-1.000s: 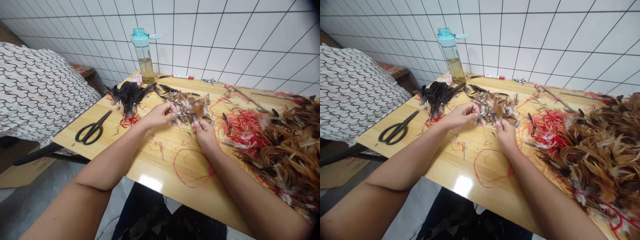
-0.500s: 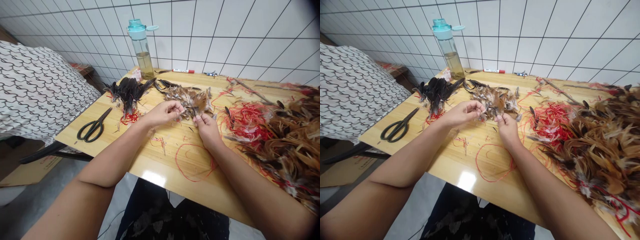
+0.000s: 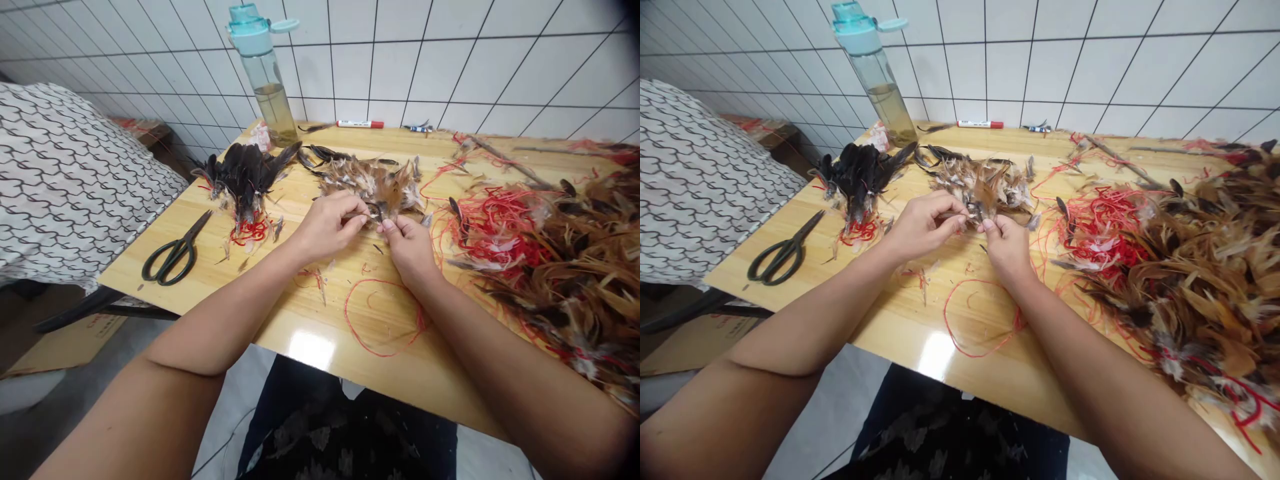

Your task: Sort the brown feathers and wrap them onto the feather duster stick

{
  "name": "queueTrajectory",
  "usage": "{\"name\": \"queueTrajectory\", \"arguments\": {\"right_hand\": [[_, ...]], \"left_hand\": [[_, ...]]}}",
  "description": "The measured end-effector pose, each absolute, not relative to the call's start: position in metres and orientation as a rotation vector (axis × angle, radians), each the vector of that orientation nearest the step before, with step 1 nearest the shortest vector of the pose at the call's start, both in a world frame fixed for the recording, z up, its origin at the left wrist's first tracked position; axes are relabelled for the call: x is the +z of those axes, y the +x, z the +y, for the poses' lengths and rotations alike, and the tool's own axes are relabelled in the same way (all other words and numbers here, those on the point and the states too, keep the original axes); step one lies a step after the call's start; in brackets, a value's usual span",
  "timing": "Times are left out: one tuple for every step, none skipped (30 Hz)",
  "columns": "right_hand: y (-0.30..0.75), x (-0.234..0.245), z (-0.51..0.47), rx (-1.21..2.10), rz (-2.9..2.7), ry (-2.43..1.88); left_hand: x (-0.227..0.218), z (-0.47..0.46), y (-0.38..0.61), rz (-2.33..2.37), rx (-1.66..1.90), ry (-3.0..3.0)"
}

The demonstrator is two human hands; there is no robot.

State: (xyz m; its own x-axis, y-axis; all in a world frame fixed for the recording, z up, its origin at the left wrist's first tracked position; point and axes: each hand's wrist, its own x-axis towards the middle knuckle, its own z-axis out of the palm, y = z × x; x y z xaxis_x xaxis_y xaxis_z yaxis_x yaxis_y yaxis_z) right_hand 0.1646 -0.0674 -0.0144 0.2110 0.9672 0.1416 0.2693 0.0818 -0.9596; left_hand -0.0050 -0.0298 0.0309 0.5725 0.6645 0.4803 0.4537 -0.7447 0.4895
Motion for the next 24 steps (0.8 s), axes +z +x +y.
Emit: {"name": "queueTrajectory", "arguments": {"right_hand": [[0.164, -0.014, -0.068, 0.827, -1.27, -1.408], [0.164, -0.015, -0.067, 0.835, -1.266, -1.403], [0.164, -0.015, -0.067, 0.842, -1.262, -1.393], [0.164, -0.016, -0.067, 0.845, -1.259, -1.379], [0.164, -0.017, -0.066, 0.842, -1.257, -1.36], [0.164, -0.018, -0.066, 0.837, -1.257, -1.34], [0.164, -0.018, -0.066, 0.831, -1.258, -1.32], [0.164, -0.018, -0.066, 0.826, -1.257, -1.304], [0.164, -0.019, -0.066, 0.821, -1.254, -1.292], [0.164, -0.018, -0.066, 0.819, -1.253, -1.284], [0.164, -0.018, -0.066, 0.818, -1.253, -1.281], [0.164, -0.017, -0.067, 0.816, -1.255, -1.285], [0.164, -0.017, -0.067, 0.813, -1.26, -1.297], [0.164, -0.016, -0.068, 0.807, -1.267, -1.315], [0.165, -0.016, -0.068, 0.799, -1.274, -1.336], [0.165, -0.015, -0.069, 0.79, -1.281, -1.353], [0.165, -0.015, -0.069, 0.782, -1.288, -1.365], [0.166, -0.014, -0.069, 0.776, -1.294, -1.369], [0.166, -0.014, -0.069, 0.771, -1.298, -1.366], [0.166, -0.014, -0.068, 0.768, -1.302, -1.36], [0.166, -0.014, -0.068, 0.766, -1.305, -1.354], [0.166, -0.015, -0.068, 0.763, -1.306, -1.351], [0.166, -0.015, -0.068, 0.757, -1.309, -1.352], [0.166, -0.015, -0.068, 0.752, -1.316, -1.355]], "left_hand": [[0.03, -0.031, -0.004, 0.931, 0.972, 2.489], [0.029, -0.032, -0.002, 0.944, 0.986, 2.485], [0.027, -0.032, -0.001, 0.949, 0.989, 2.489], [0.026, -0.032, -0.001, 0.944, 0.984, 2.508], [0.024, -0.032, 0.0, 0.932, 0.973, 2.539], [0.022, -0.032, 0.0, 0.914, 0.962, 2.579], [0.021, -0.031, 0.001, 0.893, 0.957, 2.622], [0.019, -0.031, 0.001, 0.871, 0.959, 2.661], [0.018, -0.03, 0.002, 0.849, 0.965, 2.692], [0.017, -0.029, 0.002, 0.826, 0.972, 2.716], [0.015, -0.028, 0.003, 0.801, 0.975, 2.735], [0.015, -0.028, 0.003, 0.779, 0.975, 2.752], [0.014, -0.027, 0.004, 0.762, 0.973, 2.767], [0.013, -0.027, 0.004, 0.75, 0.97, 2.781], [0.012, -0.027, 0.005, 0.745, 0.965, 2.794], [0.012, -0.026, 0.005, 0.744, 0.959, 2.805], [0.012, -0.026, 0.004, 0.746, 0.953, 2.812], [0.012, -0.026, 0.004, 0.747, 0.946, 2.817], [0.012, -0.026, 0.003, 0.746, 0.941, 2.821], [0.012, -0.026, 0.002, 0.743, 0.936, 2.825], [0.013, -0.026, 0.001, 0.743, 0.93, 2.825], [0.014, -0.026, 0.0, 0.747, 0.926, 2.824], [0.015, -0.026, -0.001, 0.761, 0.924, 2.818], [0.016, -0.025, -0.002, 0.78, 0.923, 2.81]]}}
